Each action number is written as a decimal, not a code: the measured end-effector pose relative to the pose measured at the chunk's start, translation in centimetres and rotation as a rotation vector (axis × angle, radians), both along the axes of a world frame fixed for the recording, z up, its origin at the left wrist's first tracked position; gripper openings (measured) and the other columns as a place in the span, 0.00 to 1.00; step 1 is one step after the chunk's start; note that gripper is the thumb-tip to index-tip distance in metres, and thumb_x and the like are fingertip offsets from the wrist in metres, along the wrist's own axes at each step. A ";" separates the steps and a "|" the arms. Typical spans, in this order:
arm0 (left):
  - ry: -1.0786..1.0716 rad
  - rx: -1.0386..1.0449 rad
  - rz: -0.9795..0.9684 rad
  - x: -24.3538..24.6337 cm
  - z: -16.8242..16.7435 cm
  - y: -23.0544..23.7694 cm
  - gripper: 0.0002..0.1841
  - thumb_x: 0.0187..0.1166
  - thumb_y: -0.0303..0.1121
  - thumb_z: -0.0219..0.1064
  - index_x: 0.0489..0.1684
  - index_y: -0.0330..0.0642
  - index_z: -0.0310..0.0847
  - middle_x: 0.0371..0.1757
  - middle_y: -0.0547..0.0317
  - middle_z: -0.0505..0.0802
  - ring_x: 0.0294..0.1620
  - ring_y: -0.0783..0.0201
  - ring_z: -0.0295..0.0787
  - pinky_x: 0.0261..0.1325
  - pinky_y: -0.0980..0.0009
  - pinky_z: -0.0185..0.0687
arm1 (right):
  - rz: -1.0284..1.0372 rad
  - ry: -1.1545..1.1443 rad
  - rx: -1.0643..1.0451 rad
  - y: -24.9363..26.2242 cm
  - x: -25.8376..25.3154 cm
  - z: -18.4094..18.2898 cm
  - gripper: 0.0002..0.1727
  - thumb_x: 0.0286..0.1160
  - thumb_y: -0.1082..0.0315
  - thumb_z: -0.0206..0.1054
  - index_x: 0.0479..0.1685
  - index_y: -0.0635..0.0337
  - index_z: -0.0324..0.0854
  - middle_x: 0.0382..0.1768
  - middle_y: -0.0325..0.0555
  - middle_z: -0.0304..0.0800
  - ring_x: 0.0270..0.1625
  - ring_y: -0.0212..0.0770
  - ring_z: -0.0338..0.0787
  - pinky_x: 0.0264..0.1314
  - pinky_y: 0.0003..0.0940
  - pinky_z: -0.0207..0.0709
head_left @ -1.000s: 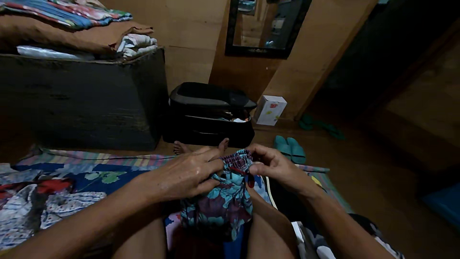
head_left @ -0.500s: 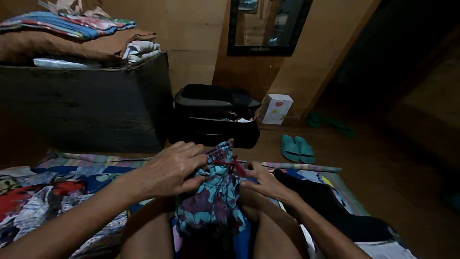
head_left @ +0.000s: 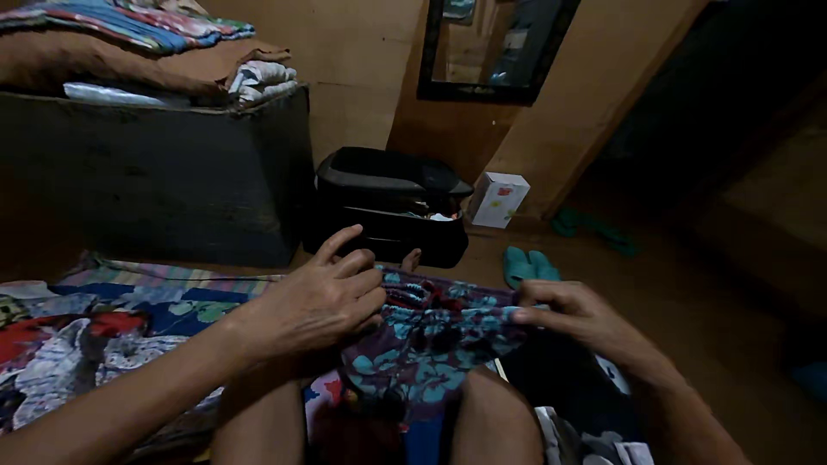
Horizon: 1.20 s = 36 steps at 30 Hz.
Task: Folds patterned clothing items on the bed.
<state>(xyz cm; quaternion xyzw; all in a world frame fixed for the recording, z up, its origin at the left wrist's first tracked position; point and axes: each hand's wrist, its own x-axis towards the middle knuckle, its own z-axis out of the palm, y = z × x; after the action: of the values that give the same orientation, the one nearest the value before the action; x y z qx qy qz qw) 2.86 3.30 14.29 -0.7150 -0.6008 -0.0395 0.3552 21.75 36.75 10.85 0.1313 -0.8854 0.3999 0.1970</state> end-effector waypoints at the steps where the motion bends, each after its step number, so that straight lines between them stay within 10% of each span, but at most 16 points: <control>1: -0.020 0.037 -0.004 0.7 0.2 -0.1 0.21 0.94 0.45 0.47 0.34 0.44 0.78 0.36 0.54 0.85 0.58 0.52 0.84 0.87 0.45 0.50 | 0.074 0.061 -0.021 0.1 0.9 1.4 0.13 0.77 0.49 0.70 0.31 0.45 0.89 0.37 0.21 0.87 0.44 0.13 0.82 0.48 0.11 0.76; 16: -0.241 -0.120 0.164 0.2 -3.3 0.0 0.27 0.91 0.49 0.47 0.33 0.39 0.85 0.35 0.49 0.90 0.55 0.41 0.89 0.80 0.25 0.52 | -0.106 -0.100 -0.093 -3.4 0.6 -2.3 0.22 0.77 0.51 0.67 0.16 0.51 0.80 0.23 0.21 0.76 0.29 0.11 0.72 0.33 0.10 0.64; 20: -0.231 -0.122 0.113 0.4 -3.0 -0.3 0.25 0.91 0.48 0.47 0.34 0.40 0.84 0.36 0.49 0.89 0.53 0.42 0.89 0.77 0.35 0.65 | 0.118 -0.051 -0.230 -1.4 1.2 -0.9 0.13 0.78 0.44 0.68 0.36 0.39 0.89 0.38 0.17 0.89 0.43 0.13 0.85 0.47 0.12 0.78; 25: -0.209 -0.081 0.047 -0.4 -0.2 0.3 0.22 0.89 0.44 0.52 0.36 0.37 0.86 0.39 0.48 0.91 0.47 0.47 0.91 0.54 0.55 0.86 | -0.073 -0.049 -0.046 0.4 1.5 2.4 0.09 0.70 0.56 0.74 0.40 0.48 0.88 0.38 0.22 0.89 0.41 0.16 0.86 0.45 0.15 0.82; 27: -0.245 -0.003 0.019 -0.7 1.9 0.7 0.20 0.89 0.43 0.54 0.36 0.37 0.86 0.40 0.50 0.91 0.47 0.52 0.90 0.49 0.63 0.87 | -0.021 0.027 -0.082 0.9 2.1 5.1 0.08 0.71 0.50 0.75 0.43 0.35 0.91 0.42 0.14 0.91 0.44 0.13 0.87 0.47 0.12 0.82; 31: -0.388 -0.075 -0.045 -1.1 4.6 2.6 0.14 0.82 0.39 0.65 0.36 0.34 0.85 0.33 0.49 0.86 0.36 0.56 0.86 0.40 0.67 0.83 | -0.146 0.006 -0.082 1.9 0.5 8.1 0.04 0.65 0.69 0.72 0.34 0.48 0.85 0.32 0.24 0.89 0.34 0.19 0.86 0.40 0.15 0.81; 36: -0.573 -0.097 -0.056 -1.5 8.1 4.5 0.13 0.78 0.34 0.71 0.38 0.29 0.82 0.34 0.46 0.84 0.36 0.57 0.82 0.41 0.65 0.78 | -0.025 -0.032 -0.179 4.0 -0.6 11.0 0.05 0.71 0.66 0.71 0.39 0.41 0.85 0.34 0.26 0.90 0.29 0.19 0.85 0.30 0.13 0.80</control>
<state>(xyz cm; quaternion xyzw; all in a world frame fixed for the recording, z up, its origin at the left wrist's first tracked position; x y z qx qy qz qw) 1.33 7.78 22.38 -0.7071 -0.6580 -0.2210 0.1351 21.15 40.76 21.86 0.0958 -0.8508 0.4770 0.1986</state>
